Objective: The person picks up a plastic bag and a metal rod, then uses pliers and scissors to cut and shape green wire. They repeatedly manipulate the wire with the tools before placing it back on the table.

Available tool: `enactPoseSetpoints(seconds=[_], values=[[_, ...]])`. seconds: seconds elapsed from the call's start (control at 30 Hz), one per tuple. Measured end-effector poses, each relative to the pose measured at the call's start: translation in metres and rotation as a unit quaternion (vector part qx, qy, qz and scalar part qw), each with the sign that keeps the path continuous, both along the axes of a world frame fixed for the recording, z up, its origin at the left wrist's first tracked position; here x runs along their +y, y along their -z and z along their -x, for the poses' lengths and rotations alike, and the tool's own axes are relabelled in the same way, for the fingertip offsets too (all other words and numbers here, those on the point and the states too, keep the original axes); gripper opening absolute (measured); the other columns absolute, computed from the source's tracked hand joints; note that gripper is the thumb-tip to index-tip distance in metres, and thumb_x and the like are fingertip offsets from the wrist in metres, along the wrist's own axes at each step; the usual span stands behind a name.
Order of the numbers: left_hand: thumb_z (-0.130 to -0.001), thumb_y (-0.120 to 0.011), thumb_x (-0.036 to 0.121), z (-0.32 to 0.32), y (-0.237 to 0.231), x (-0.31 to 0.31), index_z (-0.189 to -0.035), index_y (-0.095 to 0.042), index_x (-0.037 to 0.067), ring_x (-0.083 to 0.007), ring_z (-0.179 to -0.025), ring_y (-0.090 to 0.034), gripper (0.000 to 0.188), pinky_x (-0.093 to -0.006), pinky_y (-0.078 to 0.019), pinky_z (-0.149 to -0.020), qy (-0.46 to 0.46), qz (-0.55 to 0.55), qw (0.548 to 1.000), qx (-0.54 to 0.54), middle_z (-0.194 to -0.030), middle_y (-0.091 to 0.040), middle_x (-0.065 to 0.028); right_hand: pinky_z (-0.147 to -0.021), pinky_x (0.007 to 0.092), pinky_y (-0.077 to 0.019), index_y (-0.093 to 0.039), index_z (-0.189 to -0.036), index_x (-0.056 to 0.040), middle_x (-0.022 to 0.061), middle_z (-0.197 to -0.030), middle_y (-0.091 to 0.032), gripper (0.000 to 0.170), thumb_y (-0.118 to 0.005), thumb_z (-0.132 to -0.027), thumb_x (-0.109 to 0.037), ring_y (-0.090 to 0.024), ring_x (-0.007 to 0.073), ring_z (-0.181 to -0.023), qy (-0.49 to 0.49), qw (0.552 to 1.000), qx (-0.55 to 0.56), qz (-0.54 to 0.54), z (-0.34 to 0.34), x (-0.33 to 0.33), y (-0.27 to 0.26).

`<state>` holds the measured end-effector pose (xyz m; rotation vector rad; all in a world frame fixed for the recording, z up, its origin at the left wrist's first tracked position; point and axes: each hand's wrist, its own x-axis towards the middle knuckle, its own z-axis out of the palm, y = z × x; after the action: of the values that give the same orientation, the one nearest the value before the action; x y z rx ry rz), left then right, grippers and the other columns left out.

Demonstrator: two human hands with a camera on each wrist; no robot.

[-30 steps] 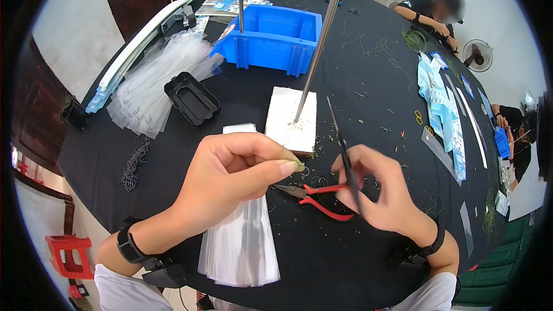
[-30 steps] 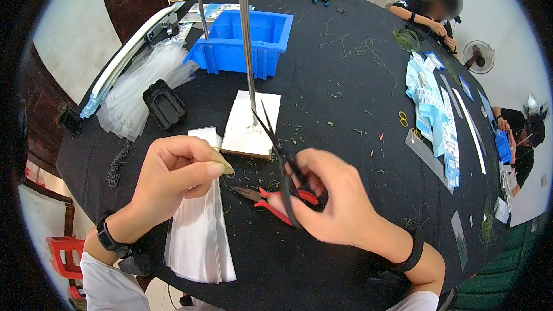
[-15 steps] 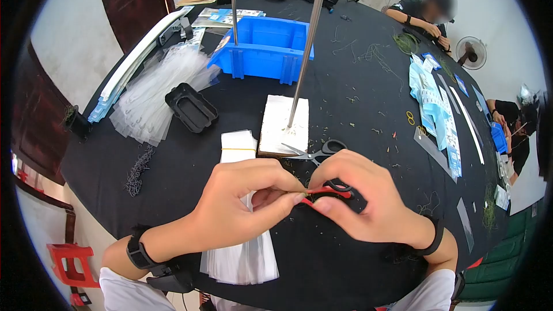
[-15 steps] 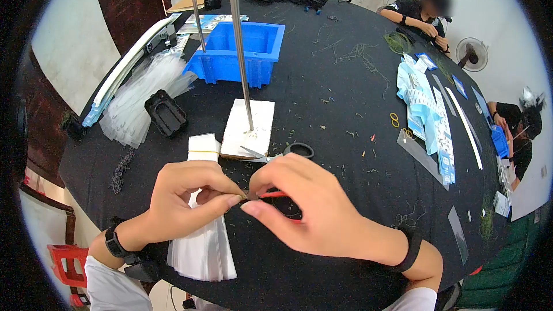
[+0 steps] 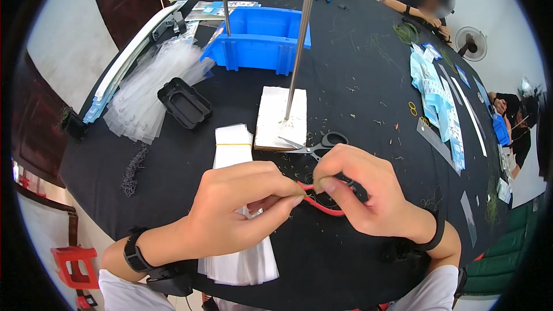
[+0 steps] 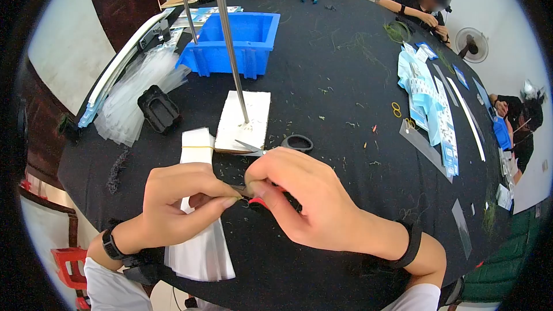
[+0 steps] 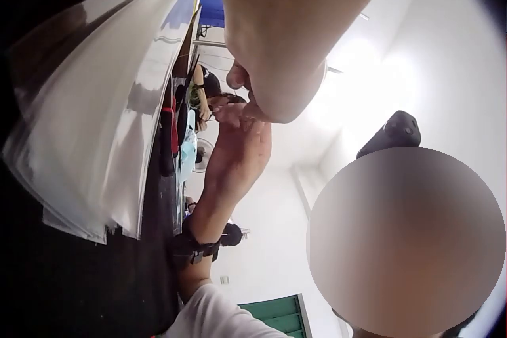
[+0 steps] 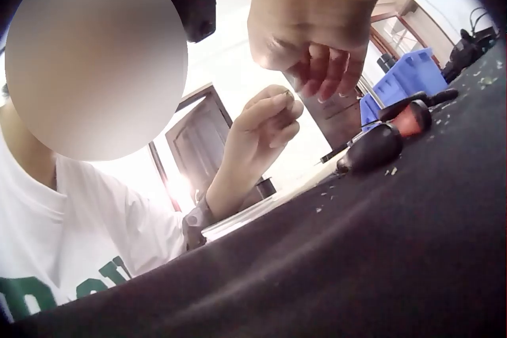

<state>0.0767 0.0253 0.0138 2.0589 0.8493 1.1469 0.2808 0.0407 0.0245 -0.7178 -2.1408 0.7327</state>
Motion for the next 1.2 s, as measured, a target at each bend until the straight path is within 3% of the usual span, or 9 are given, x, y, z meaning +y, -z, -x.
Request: enactPoseSetpoints(seconds=[0.27,0.5,0.77,0.97,1.2], values=[[-0.07,-0.065,-0.005,-0.001,0.002,-0.001,-0.081,-0.065,0.001,-0.01,-0.047,-0.046,0.013,-0.0228,-0.033,-0.041,0.011,-0.016,1.0,0.002,-0.061,-0.053,-0.0038,-0.062,0.0323,-0.044,-0.056,-0.082,-0.0018,0.0082,-0.076,-0.056,0.015,-0.064,-0.071,0.004,-0.056,0.025,-0.068,-0.034,0.997,-0.026,-0.069,0.002,-0.001,-0.001],[-0.07,-0.065,-0.003,-0.001,-0.003,-0.002,-0.08,-0.067,0.001,-0.0081,-0.046,-0.046,0.011,-0.0212,-0.0315,-0.04,0.0,-0.023,1.0,0.012,-0.059,-0.055,-0.0032,-0.061,0.0268,-0.0469,-0.056,-0.083,-0.0001,0.0089,-0.076,-0.057,0.01,-0.059,-0.076,0.007,-0.059,0.0167,-0.066,-0.03,0.993,0.04,0.105,-0.005,0.003,0.004],[-0.071,-0.065,-0.004,-0.001,0.001,-0.001,-0.084,-0.065,0.001,-0.0091,-0.048,-0.045,0.014,-0.0225,-0.0323,-0.041,0.018,-0.008,1.0,-0.014,-0.059,-0.052,-0.003,-0.056,0.0303,-0.0444,-0.056,-0.082,-0.001,0.0089,-0.074,-0.056,0.014,-0.062,-0.072,0.007,-0.057,0.0218,-0.063,-0.045,0.999,0.01,0.012,-0.001,-0.002,0.0],[-0.071,-0.067,0.0,-0.002,0.0,-0.003,-0.081,-0.066,0.001,-0.0063,-0.049,-0.045,0.01,-0.02,-0.0327,-0.045,-0.003,0.022,1.0,-0.008,-0.063,-0.058,-0.0032,-0.056,0.0313,-0.0439,-0.056,-0.082,-0.0018,0.0089,-0.073,-0.056,0.015,-0.062,-0.071,0.006,-0.056,0.0237,-0.063,-0.032,0.999,0.006,-0.013,0.0,-0.004,0.002],[-0.077,-0.067,-0.001,-0.002,0.001,-0.006,-0.085,-0.065,-0.002,-0.0038,-0.061,-0.048,0.008,-0.0183,-0.0349,-0.052,-0.009,0.192,0.98,-0.041,-0.076,-0.061,-0.0051,-0.057,0.032,-0.0435,-0.056,-0.082,-0.0026,0.0084,-0.075,-0.055,0.014,-0.063,-0.072,0.005,-0.055,0.0237,-0.064,-0.008,0.999,-0.008,-0.05,0.002,-0.004,0.007]])
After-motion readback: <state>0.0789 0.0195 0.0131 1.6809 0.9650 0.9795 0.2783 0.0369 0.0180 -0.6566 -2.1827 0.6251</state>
